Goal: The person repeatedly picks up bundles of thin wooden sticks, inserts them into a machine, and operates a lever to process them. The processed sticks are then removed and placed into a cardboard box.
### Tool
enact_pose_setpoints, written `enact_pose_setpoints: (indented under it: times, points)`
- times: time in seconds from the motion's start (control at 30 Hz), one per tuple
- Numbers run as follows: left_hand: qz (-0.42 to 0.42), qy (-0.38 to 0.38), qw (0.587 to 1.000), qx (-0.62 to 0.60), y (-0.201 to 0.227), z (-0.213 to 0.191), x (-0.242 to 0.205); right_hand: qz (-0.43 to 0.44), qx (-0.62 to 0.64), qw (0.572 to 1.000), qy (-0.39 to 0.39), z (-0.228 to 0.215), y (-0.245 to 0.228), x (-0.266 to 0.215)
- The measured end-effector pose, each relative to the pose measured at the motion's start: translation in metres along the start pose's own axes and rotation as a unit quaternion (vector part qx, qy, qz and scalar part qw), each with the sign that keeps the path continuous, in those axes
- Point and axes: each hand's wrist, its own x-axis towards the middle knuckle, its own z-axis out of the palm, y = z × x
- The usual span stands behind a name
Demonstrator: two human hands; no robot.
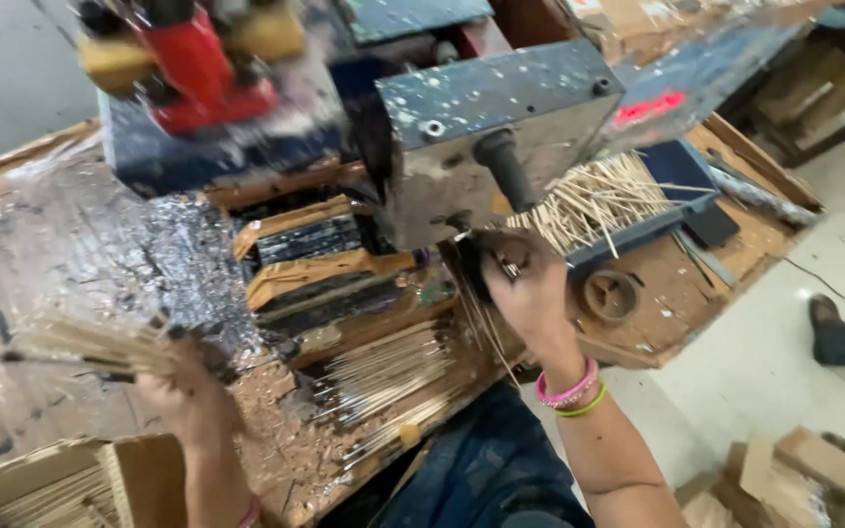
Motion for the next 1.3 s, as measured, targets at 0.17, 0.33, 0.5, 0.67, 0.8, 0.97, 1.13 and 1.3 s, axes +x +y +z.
enact_pose_setpoints:
  times: [0.17,0.33,0.5,0.67,0.8,0.97,1.13,1.3]
  points:
    - [-0.107,0.027,0.992,0.067,0.015,0.003,-0.023,0.129,-0.08,0.988,-0.014,-0.022,0.036,-0.027]
    - [0.16,-0.289,0.931,0.156,0.029,0.048,-0.024,0.254,0.181,0.931,-0.19,0.021,-0.012,-0.031]
    - [-0.12,-0.329,0.916,0.197,0.014,-0.007,0.008,0.115,0.387,0.894,-0.194,0.048,-0.022,0.004]
    - [-0.182,-0.112,0.977,0.018,0.018,-0.005,0.06,-0.042,0.144,0.957,-0.249,0.089,-0.05,0.055]
    - [-0.21,-0.036,0.972,-0.103,-0.021,0.019,0.094,-0.218,-0.04,0.964,-0.145,0.132,-0.024,0.062]
    - [-0.213,-0.024,0.973,-0.09,-0.021,0.041,0.096,-0.172,-0.128,0.967,-0.139,0.1,-0.054,0.056]
    - [-0.23,-0.022,0.968,-0.094,-0.014,0.046,0.094,-0.082,-0.14,0.969,-0.184,0.102,-0.049,0.047]
    - [-0.161,-0.033,0.986,-0.032,-0.043,0.035,0.094,-0.134,-0.167,0.968,-0.129,0.096,-0.055,0.059]
